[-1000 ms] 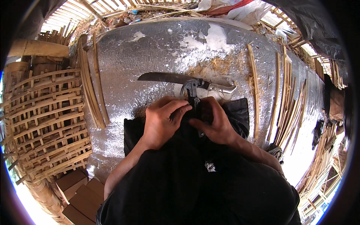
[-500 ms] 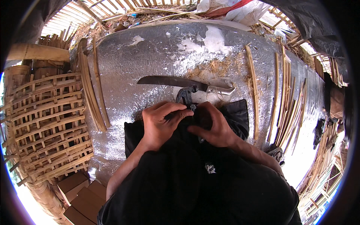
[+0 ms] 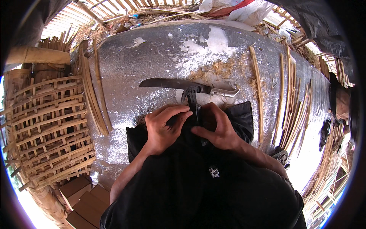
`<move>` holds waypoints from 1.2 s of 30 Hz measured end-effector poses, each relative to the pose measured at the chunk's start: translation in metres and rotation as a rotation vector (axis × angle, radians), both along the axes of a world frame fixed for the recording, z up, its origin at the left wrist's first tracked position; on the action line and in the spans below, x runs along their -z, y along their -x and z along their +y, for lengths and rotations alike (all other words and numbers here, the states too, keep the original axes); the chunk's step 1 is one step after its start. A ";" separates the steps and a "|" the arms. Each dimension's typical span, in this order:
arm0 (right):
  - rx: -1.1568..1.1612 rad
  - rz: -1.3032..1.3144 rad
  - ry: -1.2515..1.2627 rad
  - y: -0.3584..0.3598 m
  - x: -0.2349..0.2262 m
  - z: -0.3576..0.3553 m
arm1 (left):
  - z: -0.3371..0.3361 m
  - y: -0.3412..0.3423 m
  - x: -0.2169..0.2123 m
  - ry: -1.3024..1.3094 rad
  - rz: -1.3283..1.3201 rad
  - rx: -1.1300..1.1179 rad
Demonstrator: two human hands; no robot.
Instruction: The person assembles a bamboo grid structure by positioning wooden slats and hammering them together, then gathers a bundle of long bamboo strips and aligns them by hand.
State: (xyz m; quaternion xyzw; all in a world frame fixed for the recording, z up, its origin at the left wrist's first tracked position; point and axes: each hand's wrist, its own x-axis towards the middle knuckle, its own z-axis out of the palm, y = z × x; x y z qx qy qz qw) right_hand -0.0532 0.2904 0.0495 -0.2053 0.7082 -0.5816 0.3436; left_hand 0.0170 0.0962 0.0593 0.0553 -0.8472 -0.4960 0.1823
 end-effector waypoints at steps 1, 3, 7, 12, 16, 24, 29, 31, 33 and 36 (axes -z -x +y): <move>0.001 -0.001 -0.001 0.000 0.000 0.000 | 0.000 0.000 -0.001 0.032 0.012 0.002; -0.003 -0.020 0.009 0.001 -0.001 0.001 | 0.000 -0.001 -0.001 0.036 0.007 0.010; -0.009 -0.026 0.000 -0.002 0.006 0.004 | 0.002 0.000 0.001 0.035 0.021 0.033; 0.025 0.081 0.008 0.003 0.004 0.003 | 0.002 0.002 0.002 0.057 0.004 0.011; 0.001 -0.002 0.012 0.006 0.000 0.003 | 0.004 0.004 0.004 0.062 0.021 -0.021; 0.002 -0.065 0.041 0.007 0.001 0.003 | 0.002 0.003 0.006 0.189 0.097 0.045; 0.000 -0.228 0.102 0.011 0.010 0.007 | 0.000 0.005 -0.014 0.344 0.002 0.215; 0.020 -0.297 0.158 0.010 0.017 0.007 | -0.002 0.002 -0.007 0.213 0.045 0.162; 0.143 -0.614 0.222 0.009 0.022 0.005 | -0.015 -0.004 0.000 0.122 -0.001 0.078; 0.155 -0.519 0.138 0.014 0.034 0.007 | -0.047 -0.015 0.020 -0.030 -0.079 -0.128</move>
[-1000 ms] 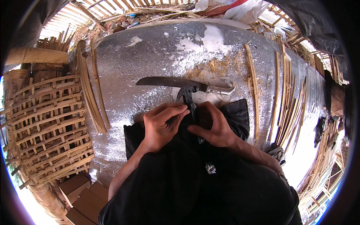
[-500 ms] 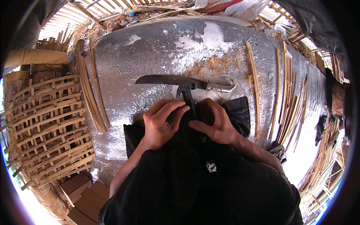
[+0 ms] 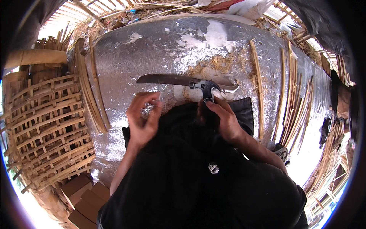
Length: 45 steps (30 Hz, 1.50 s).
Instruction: The person assembles a bamboo grid structure by positioning wooden slats and hammering them together, then gathers a bundle of long bamboo strips and aligns them by hand.
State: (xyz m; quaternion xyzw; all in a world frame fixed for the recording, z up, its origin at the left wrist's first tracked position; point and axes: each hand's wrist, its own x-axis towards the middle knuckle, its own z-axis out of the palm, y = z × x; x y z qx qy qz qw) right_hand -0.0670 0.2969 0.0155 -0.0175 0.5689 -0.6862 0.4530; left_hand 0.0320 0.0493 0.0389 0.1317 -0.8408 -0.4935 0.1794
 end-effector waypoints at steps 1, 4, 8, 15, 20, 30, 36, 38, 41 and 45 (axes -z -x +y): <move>-0.025 -0.004 0.015 0.001 0.005 0.003 | -0.016 -0.006 0.002 0.001 -0.021 -0.046; 0.109 -0.219 -0.031 0.000 0.007 0.022 | -0.057 -0.019 0.013 -0.004 -0.042 -0.227; 0.287 -0.260 -0.032 -0.003 0.031 0.053 | -0.128 -0.043 0.023 0.199 -0.140 -0.481; 0.484 -0.310 -0.220 0.001 0.046 0.093 | -0.258 -0.093 0.093 0.389 -0.977 -0.858; 0.539 -0.105 -0.361 0.017 0.056 0.112 | -0.264 -0.110 0.134 0.272 -0.851 -0.599; 0.679 -0.066 -0.509 0.016 0.132 0.140 | -0.271 -0.101 0.148 0.437 -0.732 -0.748; 0.547 0.072 -0.590 0.014 0.136 0.149 | -0.241 -0.106 0.114 0.355 -0.657 -0.690; 0.483 0.087 -0.621 0.013 0.127 0.142 | -0.240 -0.114 0.107 0.306 -0.545 -0.643; 0.395 0.187 -0.670 0.010 0.146 0.155 | -0.243 -0.123 0.100 0.156 -0.519 -0.533; 0.112 0.912 -0.909 0.009 0.261 0.256 | -0.213 -0.100 0.105 -0.461 -0.331 -0.217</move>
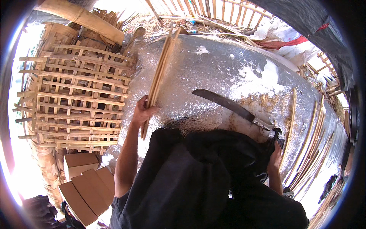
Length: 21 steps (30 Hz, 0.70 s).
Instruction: The person assembles a bamboo grid structure by positioning wooden slats and hammering them together, then gathers a bundle of long bamboo strips and aligns them by hand.
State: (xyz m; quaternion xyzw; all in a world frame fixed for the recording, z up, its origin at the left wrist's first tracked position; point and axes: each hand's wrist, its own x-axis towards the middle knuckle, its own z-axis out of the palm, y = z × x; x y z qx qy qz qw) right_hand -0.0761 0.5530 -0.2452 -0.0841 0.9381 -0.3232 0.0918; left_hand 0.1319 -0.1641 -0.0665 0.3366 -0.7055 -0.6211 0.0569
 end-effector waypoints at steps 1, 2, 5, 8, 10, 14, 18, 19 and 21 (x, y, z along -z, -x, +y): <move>0.109 -0.088 0.018 -0.003 -0.024 -0.031 | 0.016 -0.002 -0.011 0.000 -0.035 0.005; 0.225 -0.165 0.035 -0.005 -0.066 -0.069 | 0.032 -0.001 -0.016 -0.086 0.021 -0.026; 0.281 -0.230 -0.015 -0.012 -0.163 -0.107 | 0.067 0.016 -0.024 -0.297 0.041 -0.023; 0.257 -0.181 -0.054 -0.023 -0.157 -0.076 | 0.091 0.038 -0.013 -0.296 -0.019 0.007; 0.292 -0.227 -0.058 -0.026 -0.154 -0.056 | 0.086 0.042 -0.001 -0.240 -0.088 0.093; 0.019 -0.223 -0.403 -0.022 -0.171 -0.050 | 0.077 0.042 0.000 -0.156 -0.192 0.098; 0.002 -0.046 -0.381 -0.025 -0.227 -0.098 | 0.088 0.050 -0.016 -0.090 -0.236 0.083; -0.004 0.082 -0.304 -0.022 -0.229 -0.103 | 0.090 0.051 -0.017 -0.073 -0.204 0.076; -0.012 0.085 -0.250 -0.015 -0.231 -0.117 | 0.088 0.048 -0.017 -0.022 -0.163 0.107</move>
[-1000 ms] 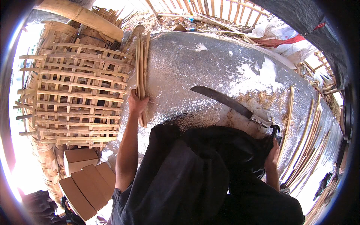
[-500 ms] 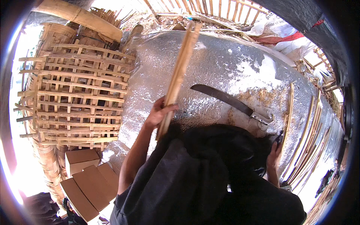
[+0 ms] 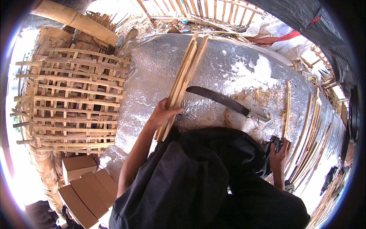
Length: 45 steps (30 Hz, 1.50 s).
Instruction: The person assembles a bamboo grid structure by positioning wooden slats and hammering them together, then gathers a bundle of long bamboo strips and aligns them by hand.
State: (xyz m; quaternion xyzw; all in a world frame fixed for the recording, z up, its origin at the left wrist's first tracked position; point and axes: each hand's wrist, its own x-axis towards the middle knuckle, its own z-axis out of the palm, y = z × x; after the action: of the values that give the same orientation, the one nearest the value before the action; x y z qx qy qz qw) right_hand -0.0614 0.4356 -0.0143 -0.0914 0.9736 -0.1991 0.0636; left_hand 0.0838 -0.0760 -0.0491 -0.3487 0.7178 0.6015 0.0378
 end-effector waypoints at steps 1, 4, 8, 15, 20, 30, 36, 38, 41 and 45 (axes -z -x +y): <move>-0.062 0.021 0.053 0.002 0.000 -0.011 | 0.000 0.002 0.003 0.031 0.036 0.040; -0.246 0.050 0.095 0.003 -0.001 -0.047 | 0.014 0.009 -0.008 0.094 0.033 0.044; -0.354 -0.416 0.386 0.001 -0.020 -0.108 | 0.048 0.029 -0.037 0.112 0.103 0.070; -0.021 -0.765 1.077 0.009 -0.010 -0.191 | 0.138 0.062 -0.028 0.221 0.159 0.272; 0.047 -0.871 0.763 0.017 0.044 -0.170 | 0.162 0.057 -0.017 0.225 -0.061 0.581; -0.164 -0.346 0.426 0.015 0.030 -0.161 | 0.157 0.049 0.010 -0.641 -0.226 0.242; -0.098 -0.541 0.392 0.025 0.031 -0.164 | 0.162 0.047 -0.002 -0.397 -0.234 0.296; -0.051 -0.689 0.338 0.025 0.006 -0.170 | 0.162 0.046 -0.006 -0.280 -0.204 0.305; -0.061 -0.773 0.522 0.025 0.038 -0.163 | 0.159 0.046 -0.006 -0.397 -0.264 0.307; 0.045 -0.930 0.761 0.022 0.044 -0.159 | 0.153 0.047 -0.014 -0.718 -0.293 0.201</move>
State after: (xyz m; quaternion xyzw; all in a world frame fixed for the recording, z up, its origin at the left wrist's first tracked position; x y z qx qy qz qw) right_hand -0.0834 0.2768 -0.0586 0.0097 0.7058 -0.5540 0.4413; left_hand 0.0364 0.0771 -0.0347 -0.3233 0.4793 0.7515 0.3177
